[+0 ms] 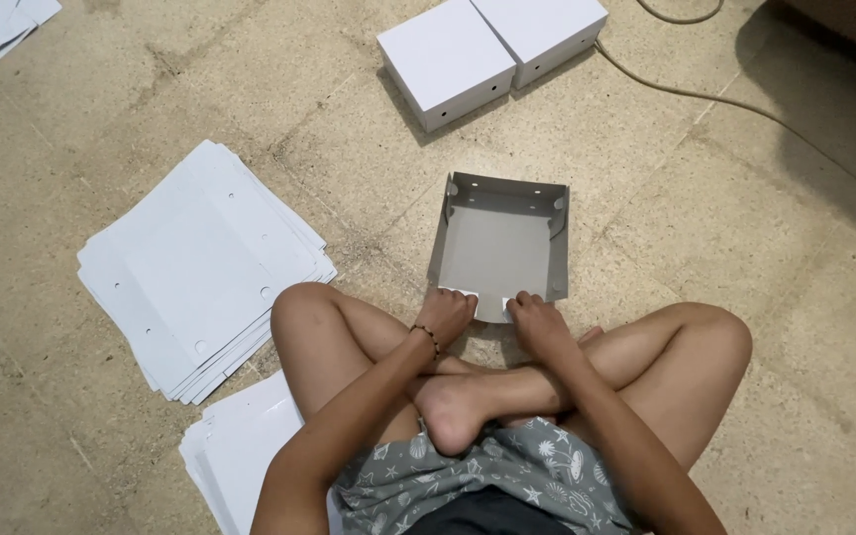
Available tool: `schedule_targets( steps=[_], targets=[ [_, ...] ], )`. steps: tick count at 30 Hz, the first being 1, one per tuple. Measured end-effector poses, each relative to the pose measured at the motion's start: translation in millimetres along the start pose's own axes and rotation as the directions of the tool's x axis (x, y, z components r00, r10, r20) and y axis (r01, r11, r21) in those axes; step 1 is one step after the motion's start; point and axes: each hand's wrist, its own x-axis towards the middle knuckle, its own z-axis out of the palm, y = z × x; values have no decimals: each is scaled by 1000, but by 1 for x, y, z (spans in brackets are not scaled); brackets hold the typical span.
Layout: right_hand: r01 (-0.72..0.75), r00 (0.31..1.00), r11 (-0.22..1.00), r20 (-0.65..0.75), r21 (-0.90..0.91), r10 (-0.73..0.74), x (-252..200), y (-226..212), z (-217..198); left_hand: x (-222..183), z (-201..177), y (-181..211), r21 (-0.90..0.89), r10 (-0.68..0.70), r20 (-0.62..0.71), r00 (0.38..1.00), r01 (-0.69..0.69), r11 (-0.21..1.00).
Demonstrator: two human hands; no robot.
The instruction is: Folding flat cardboard sheets into boxes by following pre-scored lines and tucking in flaps.
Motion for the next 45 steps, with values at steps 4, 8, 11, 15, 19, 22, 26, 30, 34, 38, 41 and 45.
schedule_targets(
  steps=[4,8,11,15,19,22,26,30,34,38,41,45],
  targets=[
    [33,999,998,5,54,-33,2,7,-12,23,-41,7,47,-41,310,950,28,999],
    [-23,999,999,48,29,21,21,17,-5,45,-56,5,103,-86,410,908,47,994],
    [-11,999,999,-31,-51,10,34,11,-10,53,-52,1,187,-143,397,907,73,980],
    [-128,980,983,-171,-133,104,39,5,-6,42,-53,9,156,-190,31,981,183,971],
    [-143,975,989,-172,-22,137,37,13,24,28,-30,27,185,-140,-8,990,139,973],
    [-115,979,993,-165,37,119,24,2,25,23,-52,36,121,-259,13,966,256,959],
    [-85,994,995,56,-58,89,1,-25,11,6,-69,52,52,-325,262,909,323,945],
    [-172,937,974,280,-150,209,-3,-38,-7,12,-77,57,122,-427,532,731,433,893],
    [-214,931,969,276,-122,240,-12,-43,-9,6,-99,56,92,-417,585,696,453,886],
    [-200,919,973,321,-116,228,-14,-47,-20,-4,-124,51,-80,-358,560,747,479,874],
    [-193,913,977,347,-93,213,-13,-44,-18,-2,-117,50,-140,-322,587,743,484,864],
    [-210,930,977,304,-27,208,-10,-29,8,5,-100,54,-38,-412,648,640,568,822]
  ],
)
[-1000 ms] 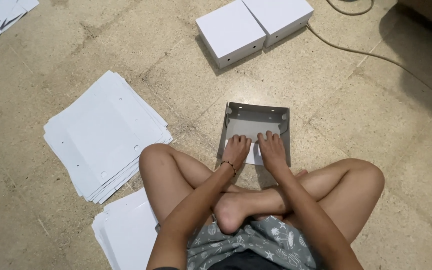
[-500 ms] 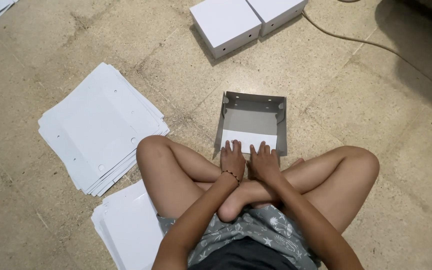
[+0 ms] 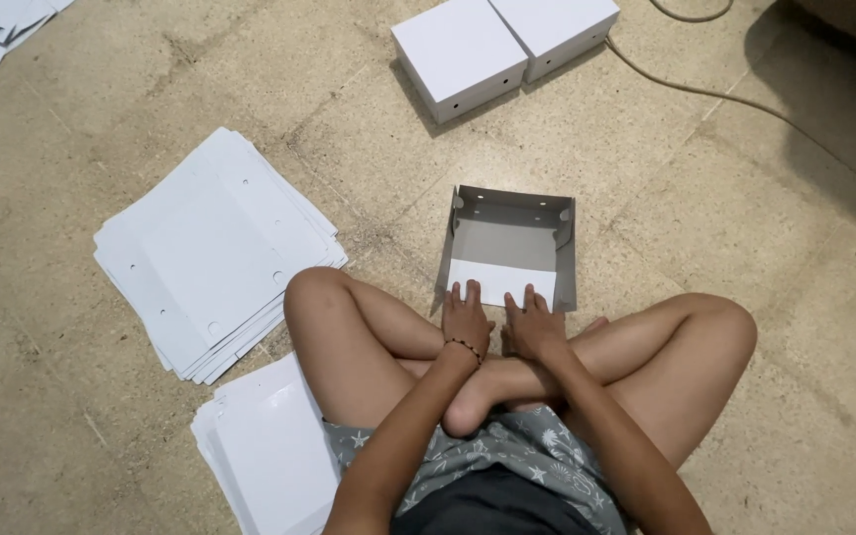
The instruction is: Folding flat cardboard sheets into boxes by following pre-scored lines and tucking in flaps.
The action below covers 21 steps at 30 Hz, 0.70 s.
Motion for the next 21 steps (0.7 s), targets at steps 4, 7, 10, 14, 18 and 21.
schedule_targets(
  steps=[4,7,10,14,18,21],
  targets=[
    [-58,996,997,-71,44,61,5,3,11,2,7,-10,19,54,-92,994,-53,998],
    [108,859,960,-510,258,40,-15,4,-21,0,0,-19,-186,143,-493,858,-264,946],
    [227,582,875,-780,427,230,-18,18,-52,-3,-43,-27,-194,44,-819,573,-348,917],
    [251,545,693,-691,675,476,17,64,-72,37,-83,-54,-561,-272,-722,636,-308,769],
    [67,783,459,-332,886,527,66,94,-78,85,-100,-71,-852,-301,-321,898,-136,505],
    [90,769,604,-440,792,463,125,116,-48,120,-94,-66,-783,-306,-345,888,-92,615]
  ],
)
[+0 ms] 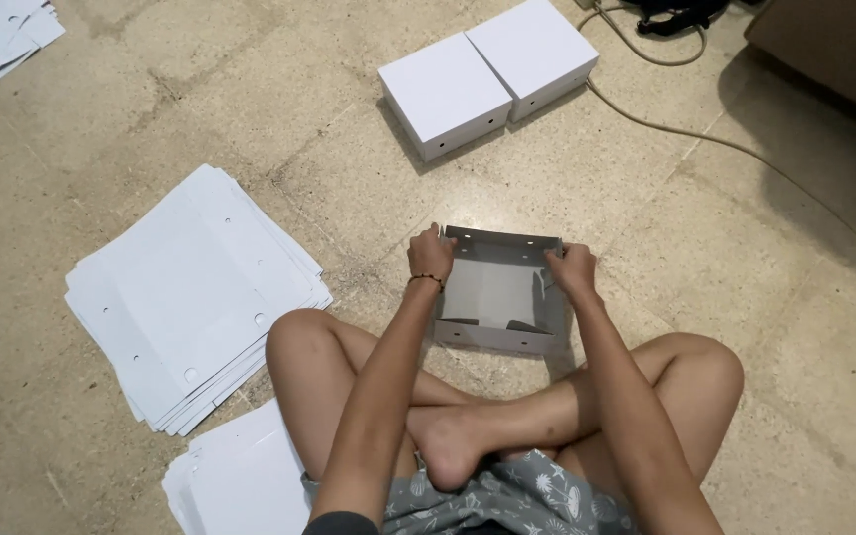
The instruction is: Folding flat cardboard sheets into boxes by following pre-scored lines and tucking in flaps.
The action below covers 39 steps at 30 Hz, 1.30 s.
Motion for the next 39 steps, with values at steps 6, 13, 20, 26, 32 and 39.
schedule_targets(
  steps=[6,13,20,26,32,39],
  targets=[
    [95,986,982,-123,-163,-116,4,-14,17,22,25,-2,247,130,-134,982,-94,965],
    [33,985,960,-154,-276,-78,-7,-41,11,14,11,14,301,165,-92,982,-131,944],
    [326,935,881,-23,-342,-355,-61,-80,-32,-25,-21,22,306,403,-11,915,-381,873],
    [418,907,713,211,-562,-365,-102,-59,-15,-57,15,-13,584,455,204,867,-481,654],
    [271,944,727,26,-631,-329,-119,-67,-23,-48,16,-42,611,468,42,883,-393,687],
    [-196,980,973,-15,124,199,-110,-18,-37,-115,-40,12,248,388,-237,890,-331,910]
  ],
)
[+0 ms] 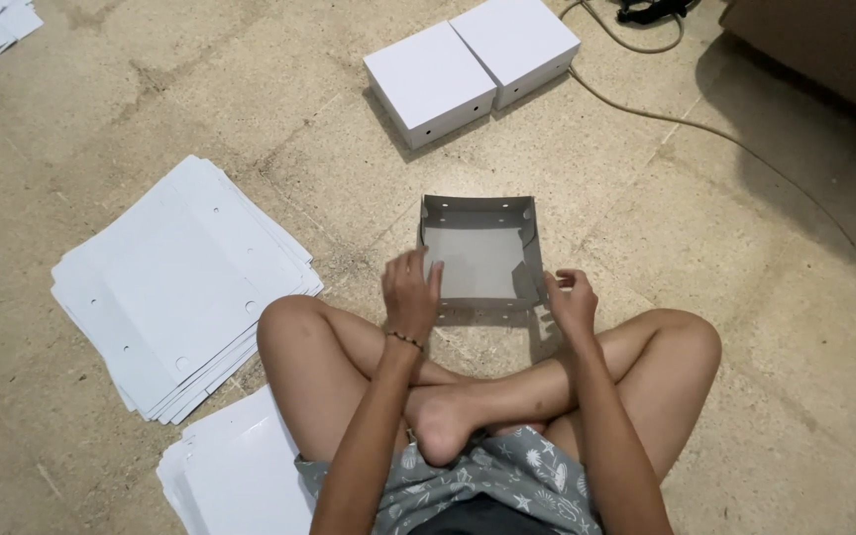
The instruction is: Folding flat cardboard sheets into boxes by following pre-scored lines and tucking in flaps.
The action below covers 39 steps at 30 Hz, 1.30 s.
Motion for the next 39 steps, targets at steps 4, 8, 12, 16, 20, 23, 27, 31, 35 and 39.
schedule_targets(
  steps=[4,8,12,16,20,23,27,31,35,39],
  targets=[
    [-163,974,982,171,95,145,6,21,8,-35,29,24,-128,105,100,989,-92,988],
    [-131,971,978,219,162,94,2,21,12,-48,50,29,-110,288,289,913,-267,957],
    [-97,965,971,261,217,38,-1,16,22,-49,51,16,-101,286,291,913,-268,958],
    [-138,955,913,298,385,19,-12,4,32,-43,25,29,-202,235,265,935,-185,962],
    [-94,955,850,290,519,-71,-18,-4,32,-40,19,28,-335,215,282,935,-114,935],
    [-65,955,832,276,550,-108,-24,-15,31,-40,22,22,-381,204,294,934,-81,921],
    [-40,953,832,272,553,-134,-30,-23,28,-41,20,20,-426,196,328,924,-41,904],
    [-27,942,823,291,568,-170,-27,-20,28,-38,20,19,-455,208,312,927,-47,889],
    [12,932,844,299,537,-203,-31,-24,26,-39,18,19,-465,206,308,929,-42,884],
    [43,930,864,296,502,-219,-34,-28,25,-42,25,16,-478,196,310,930,-26,878]
  ],
)
